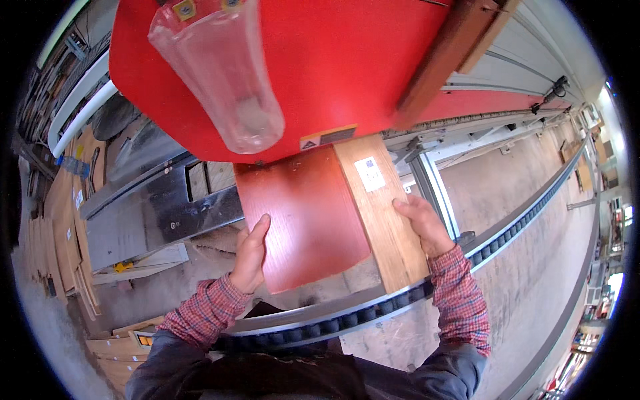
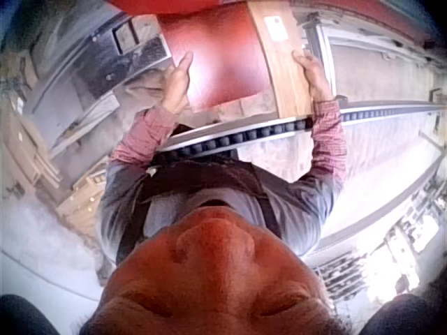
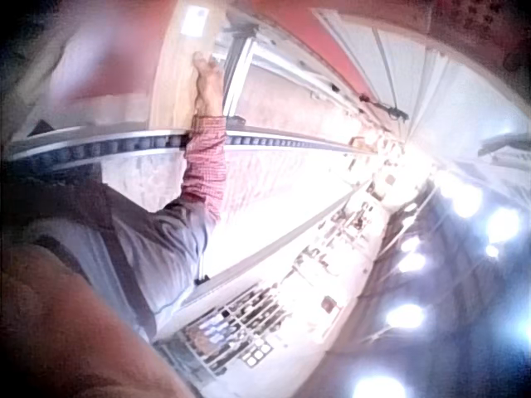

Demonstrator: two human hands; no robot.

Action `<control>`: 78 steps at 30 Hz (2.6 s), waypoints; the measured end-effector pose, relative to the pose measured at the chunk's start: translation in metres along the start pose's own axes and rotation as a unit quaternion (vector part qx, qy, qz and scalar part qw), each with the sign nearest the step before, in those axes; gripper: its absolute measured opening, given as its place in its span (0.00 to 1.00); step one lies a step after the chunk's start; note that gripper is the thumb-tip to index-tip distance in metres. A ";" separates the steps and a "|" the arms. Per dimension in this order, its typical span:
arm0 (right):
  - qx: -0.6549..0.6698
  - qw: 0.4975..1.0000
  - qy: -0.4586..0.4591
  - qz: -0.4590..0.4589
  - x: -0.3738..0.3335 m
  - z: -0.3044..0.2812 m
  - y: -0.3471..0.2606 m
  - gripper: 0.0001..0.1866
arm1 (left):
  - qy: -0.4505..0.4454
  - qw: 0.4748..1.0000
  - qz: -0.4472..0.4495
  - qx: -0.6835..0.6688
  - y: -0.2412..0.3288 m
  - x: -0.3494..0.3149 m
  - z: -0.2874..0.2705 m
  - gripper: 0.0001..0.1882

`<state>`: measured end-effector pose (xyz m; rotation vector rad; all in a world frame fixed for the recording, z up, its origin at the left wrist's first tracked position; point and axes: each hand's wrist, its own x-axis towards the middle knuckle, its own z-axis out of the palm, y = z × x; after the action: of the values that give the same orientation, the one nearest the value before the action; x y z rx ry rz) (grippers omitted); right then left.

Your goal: The person repeatedly picks up rectangular wooden boards and runs them through a belt sander, flipping them to sand both sides. The person also uses a utility knife to trim edges on some boards. Finished pieces are stacked on a nearby table.

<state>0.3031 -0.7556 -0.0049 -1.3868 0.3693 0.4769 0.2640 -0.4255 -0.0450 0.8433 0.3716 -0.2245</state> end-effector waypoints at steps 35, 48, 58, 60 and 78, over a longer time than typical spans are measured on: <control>-0.194 0.852 0.301 -0.383 -0.201 0.126 0.167 0.14 | 0.090 0.981 0.068 0.156 0.113 -0.220 -0.183 0.20; -0.282 0.842 0.233 -0.396 -0.201 0.322 0.195 0.10 | 0.104 0.987 0.003 0.121 0.207 -0.237 -0.343 0.18; -0.301 0.797 0.390 -0.350 -0.266 0.329 0.271 0.11 | -0.016 0.960 -0.090 0.266 0.223 -0.218 -0.371 0.29; -0.213 0.821 0.402 -0.344 -0.280 0.330 0.302 0.10 | 0.024 0.904 -0.049 0.423 0.244 -0.239 -0.385 0.30; 0.567 0.690 0.075 -0.444 -0.501 0.372 0.537 0.37 | -0.878 0.177 0.364 0.256 -0.165 -0.577 -0.204 0.23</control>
<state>-0.4160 -0.3784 -0.1424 -0.2276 0.0276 -0.6433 -0.3649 -0.3495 -0.0471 0.7349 -2.5170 -0.2659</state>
